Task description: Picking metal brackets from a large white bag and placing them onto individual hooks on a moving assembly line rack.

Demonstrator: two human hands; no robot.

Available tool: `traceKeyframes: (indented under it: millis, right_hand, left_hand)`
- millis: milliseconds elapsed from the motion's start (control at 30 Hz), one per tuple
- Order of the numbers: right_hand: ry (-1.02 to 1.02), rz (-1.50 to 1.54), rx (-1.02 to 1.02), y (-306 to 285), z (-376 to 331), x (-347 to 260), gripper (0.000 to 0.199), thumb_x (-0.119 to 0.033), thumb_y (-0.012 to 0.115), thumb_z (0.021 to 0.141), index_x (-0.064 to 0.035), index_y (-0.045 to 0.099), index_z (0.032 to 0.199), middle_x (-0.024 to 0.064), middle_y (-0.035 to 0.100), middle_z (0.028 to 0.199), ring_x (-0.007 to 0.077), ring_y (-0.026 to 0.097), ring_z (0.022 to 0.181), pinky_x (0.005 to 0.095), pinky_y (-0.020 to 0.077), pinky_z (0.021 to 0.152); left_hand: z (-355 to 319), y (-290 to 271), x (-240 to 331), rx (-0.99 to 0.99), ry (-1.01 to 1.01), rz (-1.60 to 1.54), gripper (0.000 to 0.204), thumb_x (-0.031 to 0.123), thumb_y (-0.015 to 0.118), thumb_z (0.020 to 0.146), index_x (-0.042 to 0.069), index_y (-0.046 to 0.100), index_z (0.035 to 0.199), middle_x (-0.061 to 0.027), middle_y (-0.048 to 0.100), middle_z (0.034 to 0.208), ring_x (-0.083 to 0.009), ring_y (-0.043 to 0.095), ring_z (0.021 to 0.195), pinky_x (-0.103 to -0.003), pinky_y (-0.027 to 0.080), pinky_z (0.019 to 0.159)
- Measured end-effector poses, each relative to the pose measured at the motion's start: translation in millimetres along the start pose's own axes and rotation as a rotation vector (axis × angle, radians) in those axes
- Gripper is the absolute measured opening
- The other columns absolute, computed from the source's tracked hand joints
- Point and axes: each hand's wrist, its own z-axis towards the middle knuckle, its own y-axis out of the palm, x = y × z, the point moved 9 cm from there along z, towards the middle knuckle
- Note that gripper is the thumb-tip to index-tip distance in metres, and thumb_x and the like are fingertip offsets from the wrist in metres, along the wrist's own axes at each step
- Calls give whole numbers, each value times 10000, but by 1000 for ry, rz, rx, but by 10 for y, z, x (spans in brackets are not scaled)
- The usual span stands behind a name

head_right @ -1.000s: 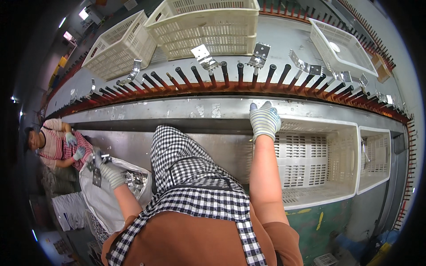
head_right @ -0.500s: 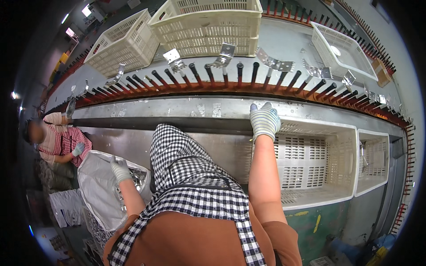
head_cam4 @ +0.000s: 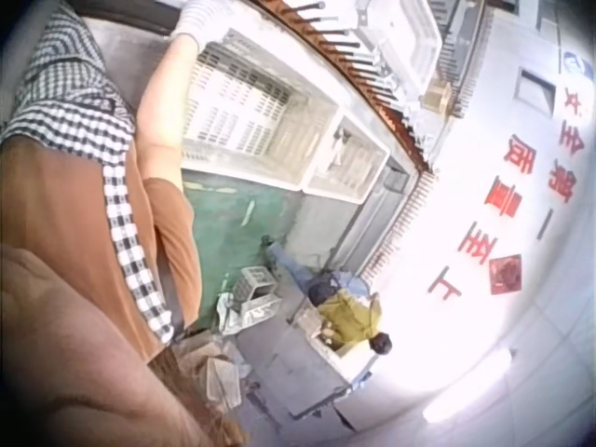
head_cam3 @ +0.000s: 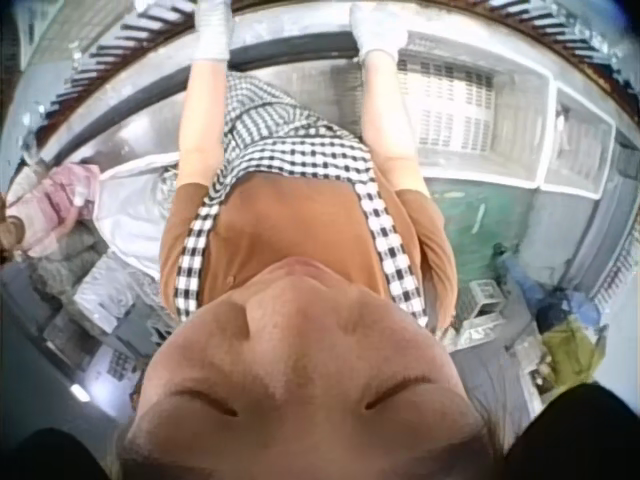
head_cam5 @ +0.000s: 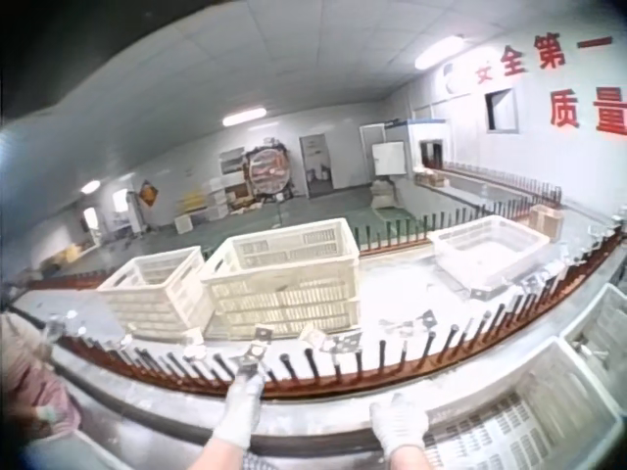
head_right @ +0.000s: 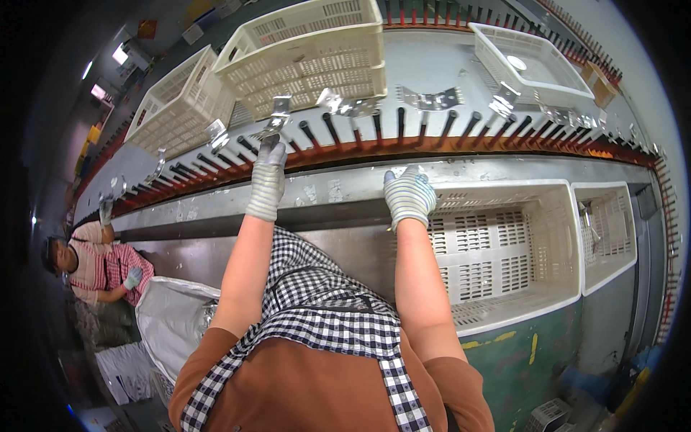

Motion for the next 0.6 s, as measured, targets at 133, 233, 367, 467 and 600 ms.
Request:
traceKeyframes:
  millis: [133,233,367,467,600]
  right_hand:
    - [21,23,-26,-72,-44,-31,556,-448,546,822,-18,533,1174,220,585,1146,345,598,1029,443,471,879]
    - [49,55,-14,-68,-11,39,530,-428,557,814,-20,547,1153,217,593,1131,342,599,1024,441,471,878]
    - [21,60,10,-34,-7,67,522,-420,564,810,-12,559,1136,215,601,1117,344,603,1013,439,477,870]
    - [42,59,-26,-83,-22,54,529,-424,564,810,-13,557,1143,213,601,1118,346,605,1010,442,484,862]
    - [34,53,-5,-80,-19,12,543,-435,553,814,-22,545,1165,219,595,1127,349,601,1020,448,479,867]
  left_hand:
    - [489,-300,34,199,19,444,363,233,638,835,33,564,1129,-55,578,1016,-162,488,887,-316,389,856]
    - [484,-252,885,275,381,-108,347,226,674,815,10,593,1074,-61,609,1035,-154,555,910,-305,422,874]
    - [207,-188,1697,275,512,-92,297,153,649,836,-16,582,1071,-66,622,1005,-163,576,915,-286,462,871]
    - [-15,106,1493,159,406,-214,204,182,643,849,51,595,998,-37,604,838,-113,563,785,-294,462,767]
    - [-262,472,805,-78,215,9,280,267,626,869,58,589,1051,-57,628,881,-110,601,751,-267,487,636]
